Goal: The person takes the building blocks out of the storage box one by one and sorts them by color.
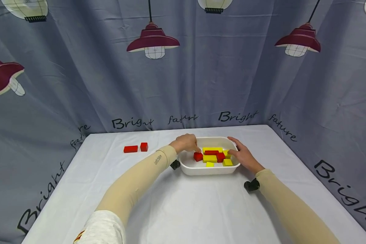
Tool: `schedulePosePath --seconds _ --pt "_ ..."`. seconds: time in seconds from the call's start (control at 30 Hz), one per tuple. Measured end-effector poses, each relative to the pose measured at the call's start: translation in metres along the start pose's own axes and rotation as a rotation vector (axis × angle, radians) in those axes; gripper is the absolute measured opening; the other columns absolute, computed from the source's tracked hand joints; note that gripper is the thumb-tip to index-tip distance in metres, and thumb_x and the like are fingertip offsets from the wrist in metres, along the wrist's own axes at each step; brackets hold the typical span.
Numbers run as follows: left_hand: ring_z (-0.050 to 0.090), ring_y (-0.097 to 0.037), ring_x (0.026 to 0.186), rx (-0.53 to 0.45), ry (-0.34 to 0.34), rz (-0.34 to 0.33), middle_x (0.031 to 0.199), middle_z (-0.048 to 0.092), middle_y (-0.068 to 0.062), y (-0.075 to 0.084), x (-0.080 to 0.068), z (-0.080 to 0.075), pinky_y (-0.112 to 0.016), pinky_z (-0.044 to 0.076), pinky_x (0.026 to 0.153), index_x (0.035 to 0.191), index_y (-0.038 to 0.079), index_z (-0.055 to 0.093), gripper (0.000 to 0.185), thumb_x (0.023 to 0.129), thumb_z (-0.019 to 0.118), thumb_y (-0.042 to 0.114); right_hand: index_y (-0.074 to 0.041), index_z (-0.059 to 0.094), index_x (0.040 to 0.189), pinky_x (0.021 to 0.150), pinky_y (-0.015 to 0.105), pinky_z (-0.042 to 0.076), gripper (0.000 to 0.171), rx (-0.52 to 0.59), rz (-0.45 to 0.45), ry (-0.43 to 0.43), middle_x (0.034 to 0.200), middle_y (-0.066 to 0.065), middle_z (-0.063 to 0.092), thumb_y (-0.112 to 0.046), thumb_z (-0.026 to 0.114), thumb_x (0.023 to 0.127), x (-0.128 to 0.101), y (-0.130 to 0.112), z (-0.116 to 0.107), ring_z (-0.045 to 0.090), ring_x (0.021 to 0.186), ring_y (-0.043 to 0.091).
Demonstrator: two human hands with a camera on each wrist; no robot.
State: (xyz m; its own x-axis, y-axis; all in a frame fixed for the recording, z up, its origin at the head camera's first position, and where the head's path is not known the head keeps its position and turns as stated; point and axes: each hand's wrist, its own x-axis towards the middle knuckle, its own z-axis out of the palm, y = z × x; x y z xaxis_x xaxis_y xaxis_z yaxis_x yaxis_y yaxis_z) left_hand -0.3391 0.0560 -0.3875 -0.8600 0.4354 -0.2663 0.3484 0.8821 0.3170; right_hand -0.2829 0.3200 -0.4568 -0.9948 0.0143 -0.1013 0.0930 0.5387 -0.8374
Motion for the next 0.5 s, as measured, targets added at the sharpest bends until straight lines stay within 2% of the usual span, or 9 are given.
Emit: schedulePosePath --seconds 0.27,0.5 --pt "0.059 -0.020 0.093 -0.033 -0.047 -0.024 0.094 0.067 0.000 0.0035 -0.0020 -0.0013 -0.037 0.051 0.086 0.100 0.012 0.067 0.030 0.084 0.080 0.035 -0.025 0.021 0.161 0.117 0.063 0.024 0.071 -0.003 -0.007 0.001 0.167 0.015 0.018 -0.019 0.053 0.098 0.0000 0.0002 0.0006 0.021 0.150 0.046" --pt "0.060 -0.019 0.091 0.012 -0.011 -0.028 0.096 0.069 0.001 0.0073 0.0014 0.0005 -0.037 0.051 0.088 0.101 0.012 0.070 0.024 0.088 0.077 0.031 -0.027 0.020 0.162 0.117 0.063 0.024 0.072 -0.015 0.002 0.008 0.168 0.014 0.017 -0.020 0.053 0.098 -0.0007 0.0008 -0.0009 0.019 0.151 0.046"
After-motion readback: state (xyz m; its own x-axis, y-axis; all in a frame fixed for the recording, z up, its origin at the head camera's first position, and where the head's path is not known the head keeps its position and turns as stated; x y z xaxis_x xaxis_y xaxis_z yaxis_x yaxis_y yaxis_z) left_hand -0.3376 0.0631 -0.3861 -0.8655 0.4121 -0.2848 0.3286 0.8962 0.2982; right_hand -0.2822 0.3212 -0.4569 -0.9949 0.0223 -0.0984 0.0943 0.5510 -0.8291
